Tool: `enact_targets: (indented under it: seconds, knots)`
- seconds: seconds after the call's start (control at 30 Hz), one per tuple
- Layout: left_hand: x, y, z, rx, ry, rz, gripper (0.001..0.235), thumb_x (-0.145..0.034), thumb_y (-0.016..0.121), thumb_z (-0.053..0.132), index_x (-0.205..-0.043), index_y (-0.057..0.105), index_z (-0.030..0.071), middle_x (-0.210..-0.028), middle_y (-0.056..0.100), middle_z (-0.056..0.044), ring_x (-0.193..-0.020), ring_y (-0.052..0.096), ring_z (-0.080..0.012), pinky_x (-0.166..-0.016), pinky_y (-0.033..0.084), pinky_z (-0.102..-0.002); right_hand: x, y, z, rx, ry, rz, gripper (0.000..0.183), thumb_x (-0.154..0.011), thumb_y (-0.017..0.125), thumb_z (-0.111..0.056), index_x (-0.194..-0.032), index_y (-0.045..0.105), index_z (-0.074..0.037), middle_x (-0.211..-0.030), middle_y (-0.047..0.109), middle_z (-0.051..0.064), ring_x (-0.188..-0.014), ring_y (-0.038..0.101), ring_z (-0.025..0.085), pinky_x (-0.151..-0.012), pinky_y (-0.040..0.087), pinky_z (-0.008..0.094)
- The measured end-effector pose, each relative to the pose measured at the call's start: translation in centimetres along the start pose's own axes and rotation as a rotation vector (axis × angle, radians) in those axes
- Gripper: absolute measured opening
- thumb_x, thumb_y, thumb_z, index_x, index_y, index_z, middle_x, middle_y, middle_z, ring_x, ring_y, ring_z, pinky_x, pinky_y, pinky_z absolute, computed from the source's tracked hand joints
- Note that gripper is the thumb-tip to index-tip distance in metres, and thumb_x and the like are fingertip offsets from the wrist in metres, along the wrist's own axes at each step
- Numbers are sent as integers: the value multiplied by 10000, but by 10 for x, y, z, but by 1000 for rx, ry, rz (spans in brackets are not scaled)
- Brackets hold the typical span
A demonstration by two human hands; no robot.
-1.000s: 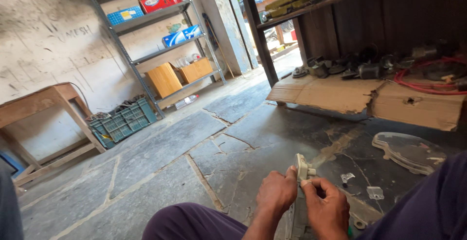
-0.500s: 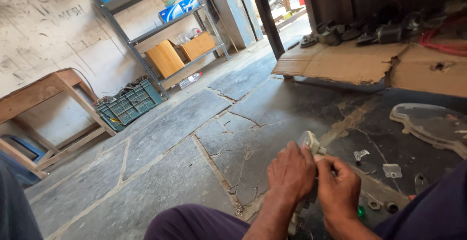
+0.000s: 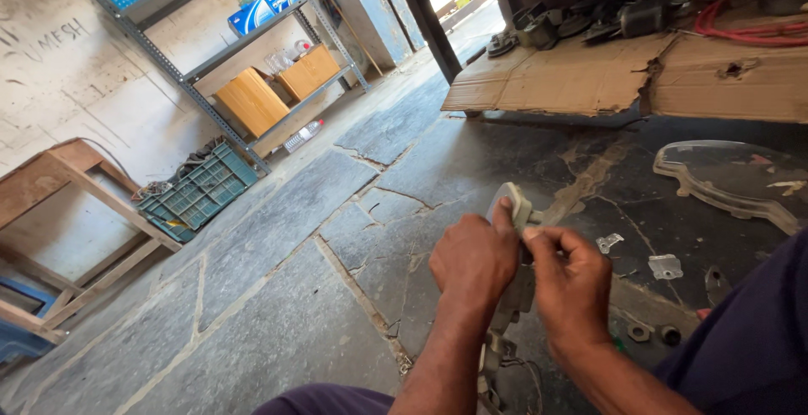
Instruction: The person holds a motorcycle instrument cluster and uses a green screwdriver to adjust the speedometer needle and internal components. They rotate the cluster to access different sides and continue making adjustments throughout the clip.
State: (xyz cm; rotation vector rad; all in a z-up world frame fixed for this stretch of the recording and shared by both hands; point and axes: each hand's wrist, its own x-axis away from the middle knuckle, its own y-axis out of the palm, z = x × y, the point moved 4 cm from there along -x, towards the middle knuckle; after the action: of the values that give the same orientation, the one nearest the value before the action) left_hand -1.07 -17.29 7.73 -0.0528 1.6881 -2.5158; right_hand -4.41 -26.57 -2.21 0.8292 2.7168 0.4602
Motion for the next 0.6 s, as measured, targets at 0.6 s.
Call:
enact_targets:
  seconds: [0.6]
  knots:
    - [-18,6,4,104,126,118,636,-1013,370,495,-839,750,16,-870,718,-272,-834,676,-437,-812,497,-554,-21,-19,17,-192,202,-10,210,-939,660,-213,-901,753,-29,-788,682,13,-729,592,101,-667,485,274]
